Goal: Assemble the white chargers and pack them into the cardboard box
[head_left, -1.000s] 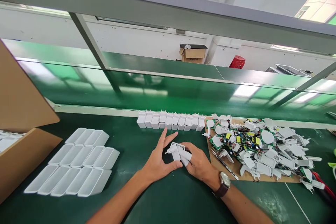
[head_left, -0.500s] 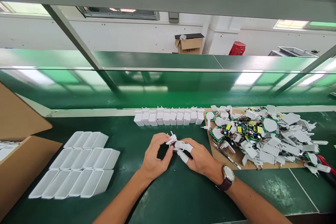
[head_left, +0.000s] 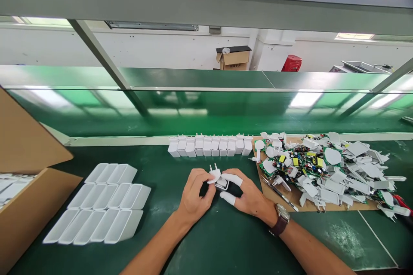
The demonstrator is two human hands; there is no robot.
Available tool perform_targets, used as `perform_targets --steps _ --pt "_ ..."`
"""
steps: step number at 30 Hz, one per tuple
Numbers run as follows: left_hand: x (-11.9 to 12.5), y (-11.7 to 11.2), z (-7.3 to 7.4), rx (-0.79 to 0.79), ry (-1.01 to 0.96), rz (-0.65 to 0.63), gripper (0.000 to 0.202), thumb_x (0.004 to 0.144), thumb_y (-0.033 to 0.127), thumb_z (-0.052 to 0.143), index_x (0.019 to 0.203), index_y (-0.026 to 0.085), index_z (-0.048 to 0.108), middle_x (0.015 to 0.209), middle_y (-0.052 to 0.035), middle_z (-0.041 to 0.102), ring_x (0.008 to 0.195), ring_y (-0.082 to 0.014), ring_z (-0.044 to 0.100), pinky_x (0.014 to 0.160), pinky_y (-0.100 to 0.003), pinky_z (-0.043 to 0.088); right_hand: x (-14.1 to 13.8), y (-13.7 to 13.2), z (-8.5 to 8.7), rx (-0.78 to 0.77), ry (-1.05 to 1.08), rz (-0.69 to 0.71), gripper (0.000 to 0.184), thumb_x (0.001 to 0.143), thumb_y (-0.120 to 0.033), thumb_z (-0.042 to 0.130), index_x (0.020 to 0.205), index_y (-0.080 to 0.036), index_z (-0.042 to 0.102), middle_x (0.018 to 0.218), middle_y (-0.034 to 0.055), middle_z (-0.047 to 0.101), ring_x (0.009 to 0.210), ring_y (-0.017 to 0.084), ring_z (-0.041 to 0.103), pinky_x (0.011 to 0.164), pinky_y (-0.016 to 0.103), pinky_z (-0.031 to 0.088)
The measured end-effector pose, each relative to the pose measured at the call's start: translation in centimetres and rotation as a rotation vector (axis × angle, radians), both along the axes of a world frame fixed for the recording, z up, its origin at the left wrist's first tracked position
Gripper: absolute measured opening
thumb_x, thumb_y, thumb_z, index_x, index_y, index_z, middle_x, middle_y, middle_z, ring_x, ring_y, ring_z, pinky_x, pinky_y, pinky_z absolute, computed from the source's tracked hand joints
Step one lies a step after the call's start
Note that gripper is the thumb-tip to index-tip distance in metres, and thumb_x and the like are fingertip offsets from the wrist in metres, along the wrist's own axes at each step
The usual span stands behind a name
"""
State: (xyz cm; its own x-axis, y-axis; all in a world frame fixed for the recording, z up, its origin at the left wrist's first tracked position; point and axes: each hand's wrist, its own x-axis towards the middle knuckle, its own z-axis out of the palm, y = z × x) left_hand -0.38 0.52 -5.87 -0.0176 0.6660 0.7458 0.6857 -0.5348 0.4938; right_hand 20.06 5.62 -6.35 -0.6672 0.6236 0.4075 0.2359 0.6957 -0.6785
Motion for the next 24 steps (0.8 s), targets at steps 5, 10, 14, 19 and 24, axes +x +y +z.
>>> perform_targets --steps 5,10,14,19,24 --pt "-0.5 -0.3 -0.8 -0.200 -0.053 -0.013 0.017 0.096 0.019 0.061 0.112 0.023 0.058 0.093 -0.0033 0.064 0.080 -0.0171 0.065 0.072 -0.032 0.058 -0.5 0.1 -0.5 -0.106 0.041 -0.009 0.032 0.098 -0.027 0.060 0.130 -0.028 0.063 0.126 0.0106 0.066 0.115 0.024 0.066 0.099 0.042 0.057" --pt "-0.5 -1.0 -1.2 -0.335 -0.059 -0.180 0.078 0.082 0.043 0.083 0.146 0.026 0.040 0.127 -0.0121 0.064 0.111 -0.0291 0.068 0.094 -0.047 0.060 -1.6 0.0 -1.0 -0.913 0.406 -0.047 0.040 0.093 -0.055 0.065 0.114 -0.021 0.069 0.104 0.0109 0.075 0.088 0.025 0.074 0.081 0.044 0.063" --pt "0.2 -1.1 -1.5 -0.213 -0.064 -0.199 0.069 0.093 0.028 0.072 0.151 0.027 0.036 0.131 -0.0150 0.063 0.114 -0.0287 0.066 0.094 -0.047 0.060 -1.9 -0.4 -0.5 -1.254 0.497 0.064 0.049 0.087 -0.063 0.067 0.103 -0.016 0.071 0.086 0.0103 0.077 0.076 0.025 0.074 0.077 0.045 0.061" --pt "0.5 -1.0 -1.5 -0.177 -0.056 -0.189 0.066 0.092 0.028 0.073 0.149 0.026 0.040 0.127 -0.0143 0.064 0.109 -0.0275 0.066 0.094 -0.047 0.060 -2.2 -0.6 0.0 -1.301 0.515 0.045 0.048 0.084 -0.060 0.072 0.103 -0.016 0.071 0.086 0.0103 0.077 0.078 0.026 0.074 0.080 0.045 0.059" --pt "0.2 -0.9 -0.9 -0.180 -0.027 -0.216 0.070 0.092 0.033 0.074 0.152 0.026 0.038 0.131 -0.0157 0.063 0.116 -0.0301 0.065 0.098 -0.049 0.058 -2.1 -0.5 -0.4 -1.115 0.461 0.005 0.045 0.090 -0.062 0.063 0.106 -0.019 0.067 0.093 0.0080 0.074 0.078 0.023 0.072 0.081 0.044 0.060"
